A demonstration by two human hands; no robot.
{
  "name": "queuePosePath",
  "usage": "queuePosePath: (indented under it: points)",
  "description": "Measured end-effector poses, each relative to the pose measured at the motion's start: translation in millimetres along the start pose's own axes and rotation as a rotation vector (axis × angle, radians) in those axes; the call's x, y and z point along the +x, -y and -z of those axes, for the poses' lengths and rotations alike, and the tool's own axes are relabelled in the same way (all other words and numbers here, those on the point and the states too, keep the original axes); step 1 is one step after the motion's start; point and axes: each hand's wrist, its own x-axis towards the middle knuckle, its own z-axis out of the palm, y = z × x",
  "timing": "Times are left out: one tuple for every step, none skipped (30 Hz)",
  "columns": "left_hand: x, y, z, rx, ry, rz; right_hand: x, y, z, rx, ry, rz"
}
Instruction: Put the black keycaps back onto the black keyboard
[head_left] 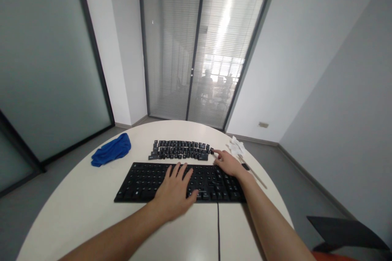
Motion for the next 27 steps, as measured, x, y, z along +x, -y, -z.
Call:
queuePosePath:
  points:
    - [0.0, 0.0, 0.2, 0.002, 0.000, 0.000, -0.5, 0.5, -0.1, 0.004, -0.010, -0.008]
    - [0.0, -0.1, 0.4, 0.004, -0.001, 0.000, -0.9, 1.0, -0.2, 0.007, -0.020, -0.019]
    - [-0.1, -0.1, 0.6, 0.005, -0.003, 0.000, -1.2, 1.3, -0.4, 0.009, -0.029, -0.031]
    - [-0.2, -0.1, 0.7, 0.006, -0.005, 0.000, -1.5, 1.6, -0.5, 0.011, -0.037, -0.044]
    - [-0.3, -0.1, 0.7, 0.006, -0.005, 0.000, -1.7, 1.9, -0.7, 0.014, -0.046, -0.058]
    - [-0.4, -0.1, 0.8, 0.006, -0.005, 0.000, -1.9, 2.1, -0.8, 0.018, -0.054, -0.072]
    - [-0.4, 0.0, 0.8, 0.006, -0.002, 0.000, -2.0, 2.4, -0.8, 0.023, -0.062, -0.089]
    - [-0.5, 0.0, 0.9, 0.005, 0.000, 0.001, -2.2, 2.7, -0.7, 0.028, -0.070, -0.106]
    - [-0.5, 0.1, 0.9, 0.003, 0.002, 0.002, -2.4, 3.0, -0.6, 0.033, -0.078, -0.124]
    - [-0.4, 0.1, 1.1, 0.001, 0.004, 0.001, -2.8, 3.4, -0.3, 0.038, -0.086, -0.141]
    - [-0.4, 0.1, 1.4, -0.002, 0.005, 0.001, -3.2, 3.8, 0.1, 0.041, -0.095, -0.154]
    - [-0.4, 0.0, 1.8, -0.004, 0.006, 0.001, -3.8, 4.4, 0.7, 0.045, -0.105, -0.163]
    - [-0.4, -0.2, 2.3, -0.006, 0.007, 0.001, -4.6, 5.0, 1.6, 0.048, -0.114, -0.168]
    - [-0.4, -0.4, 2.8, -0.007, 0.007, 0.002, -5.6, 5.8, 3.0, 0.052, -0.124, -0.168]
    - [-0.5, -0.7, 3.4, -0.007, 0.008, 0.003, -7.0, 6.7, 4.8, 0.057, -0.132, -0.163]
    - [-0.6, -1.0, 3.8, -0.005, 0.007, 0.005, -8.9, 7.9, 7.2, 0.060, -0.138, -0.157]
    - [-0.7, -1.3, 4.0, -0.004, 0.006, 0.006, -11.2, 9.3, 10.2, 0.070, -0.137, -0.141]
    - [-0.8, -1.4, 4.0, -0.003, 0.005, 0.005, -14.0, 11.0, 13.8, 0.091, -0.124, -0.110]
    - [-0.8, -1.4, 3.6, -0.002, 0.005, 0.005, -17.2, 13.1, 17.9, 0.122, -0.100, -0.067]
    - [-0.8, -1.4, 2.9, 0.000, 0.004, 0.006, -20.7, 15.4, 22.2, 0.176, -0.061, -0.003]
    - [-0.7, -1.2, 2.0, 0.001, 0.003, 0.006, -24.4, 17.9, 26.5, 0.238, -0.012, 0.068]
    - [-0.6, -0.9, 1.0, 0.002, 0.001, 0.006, -28.1, 20.4, 30.7, 0.286, 0.033, 0.124]
    - [-0.6, -0.6, 0.1, 0.003, -0.001, 0.005, -31.6, 22.7, 34.3, 0.318, 0.074, 0.158]
    - [-0.5, -0.4, -0.6, 0.003, -0.002, 0.004, -34.7, 24.6, 37.3, 0.339, 0.112, 0.172]
    - [-0.4, -0.1, -1.2, 0.003, -0.003, 0.004, -37.2, 26.0, 39.5, 0.354, 0.150, 0.177]
    - [-0.5, 0.1, -1.5, 0.004, -0.004, 0.003, -39.1, 26.8, 40.8, 0.365, 0.186, 0.174]
    - [-0.5, 0.2, -1.5, 0.004, -0.004, 0.004, -40.3, 27.0, 41.5, 0.378, 0.217, 0.172]
